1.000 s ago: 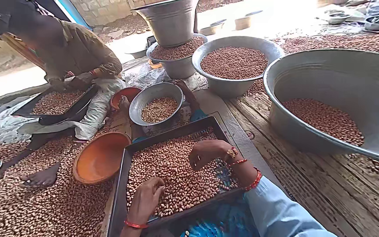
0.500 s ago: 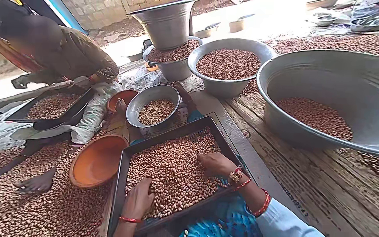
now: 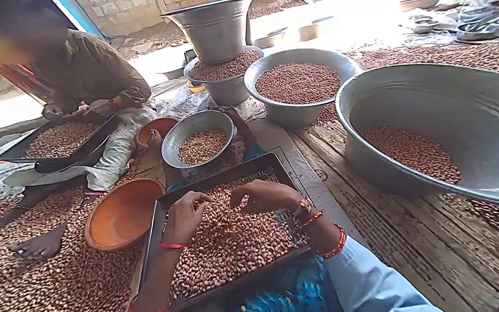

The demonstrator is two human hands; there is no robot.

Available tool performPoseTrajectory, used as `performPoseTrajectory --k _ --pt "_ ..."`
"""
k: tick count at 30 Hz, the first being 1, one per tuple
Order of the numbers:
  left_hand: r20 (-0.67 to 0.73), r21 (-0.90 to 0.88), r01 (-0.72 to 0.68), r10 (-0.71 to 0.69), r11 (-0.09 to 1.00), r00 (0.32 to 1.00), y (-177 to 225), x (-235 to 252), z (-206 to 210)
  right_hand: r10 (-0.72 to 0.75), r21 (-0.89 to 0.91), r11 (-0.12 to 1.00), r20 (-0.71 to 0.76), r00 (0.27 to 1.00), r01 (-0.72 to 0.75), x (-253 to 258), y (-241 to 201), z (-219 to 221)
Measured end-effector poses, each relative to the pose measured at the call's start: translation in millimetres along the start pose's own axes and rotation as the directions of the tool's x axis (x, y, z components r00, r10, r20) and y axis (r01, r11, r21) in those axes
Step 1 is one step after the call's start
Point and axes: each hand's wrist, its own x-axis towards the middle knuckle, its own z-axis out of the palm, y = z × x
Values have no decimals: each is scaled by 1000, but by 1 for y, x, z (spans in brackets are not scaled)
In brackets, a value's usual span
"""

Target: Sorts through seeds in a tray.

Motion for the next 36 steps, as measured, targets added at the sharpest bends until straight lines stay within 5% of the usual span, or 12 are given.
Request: performPoseTrajectory --k 7,13,15,17,19,20,21,23,25,28,33,36 --pt "74 283 213 -243 935 967 -40 25 20 74 55 997 -350 934 -59 34 40 -26" --pt "82 267 216 -246 939 966 -45 26 28 305 -122 928 -295 906 -352 42 71 3" --pt "136 124 195 -211 973 968 -50 27 23 308 -167 915 -300 903 -368 40 70 5" --pt "273 -241 98 -29 966 962 -62 19 10 280 -156 927 -318 906 -342 41 71 7" --pt "399 -734 59 359 677 844 -77 14 3 247 -132 943 -332 910 -304 44 74 11" --pt "362 -839 48 490 542 793 -80 14 2 231 -114 952 -335 914 -283 46 75 13" --pt "273 -861 -2 465 508 842 -80 14 2 214 -94 961 -336 917 -259 49 77 16" --pt "49 -715 -53 127 697 991 -83 19 8 201 -38 973 -325 924 -226 56 79 23" --pt "-65 -335 62 -89 940 994 -92 31 15 222 3 973 -313 923 -232 64 81 30" --pt "23 -137 203 -202 970 979 -88 40 33 246 -34 962 -332 911 -272 78 84 42" --pt "167 -349 247 -200 904 966 -54 43 55 195 -43 974 -325 925 -221 94 84 50" --pt "228 -623 328 -237 710 944 -37 29 52 237 142 967 -197 951 -211 86 75 46"
